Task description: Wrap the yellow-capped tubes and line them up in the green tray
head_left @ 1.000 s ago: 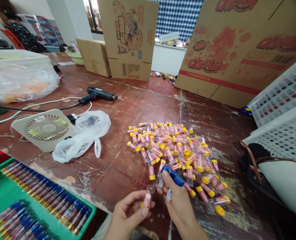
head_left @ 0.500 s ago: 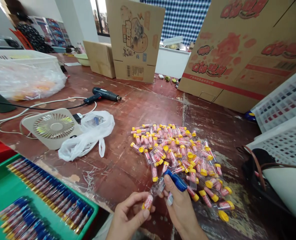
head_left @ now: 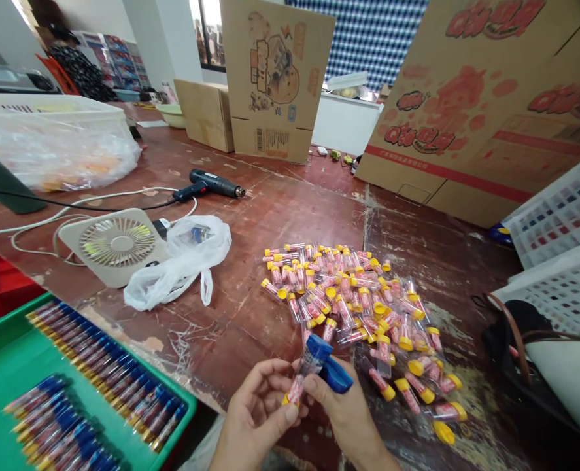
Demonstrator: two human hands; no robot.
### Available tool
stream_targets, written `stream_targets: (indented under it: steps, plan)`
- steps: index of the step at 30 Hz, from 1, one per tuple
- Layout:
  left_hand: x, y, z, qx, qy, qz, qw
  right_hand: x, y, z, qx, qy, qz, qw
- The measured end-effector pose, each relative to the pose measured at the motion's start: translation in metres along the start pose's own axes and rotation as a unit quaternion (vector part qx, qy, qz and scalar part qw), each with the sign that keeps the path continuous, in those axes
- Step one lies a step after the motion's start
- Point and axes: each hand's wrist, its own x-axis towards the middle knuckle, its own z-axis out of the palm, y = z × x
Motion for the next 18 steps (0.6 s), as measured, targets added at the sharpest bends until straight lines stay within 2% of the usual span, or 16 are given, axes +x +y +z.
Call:
stream_targets:
  steps: [3,10,13,18]
  plan:
    - [0.002,0.004,0.003,-0.006,0.003,0.016,1.000,-0.003,-0.002,0.009,0.039,-0.039,0.028,0.998]
    - [0.001,0.014,0.002,0.038,-0.016,-0.008,0.999,0.000,-0.002,0.012,0.118,0.019,0.039,0.992]
    - [0.000,0.013,0.002,0.022,-0.026,-0.013,0.999,0.000,-0.001,0.013,0.126,0.013,0.043,0.991]
    - [0.000,0.009,0.001,-0.005,0.016,0.022,1.000,-0.006,0.004,0.017,0.116,-0.021,0.060,0.991]
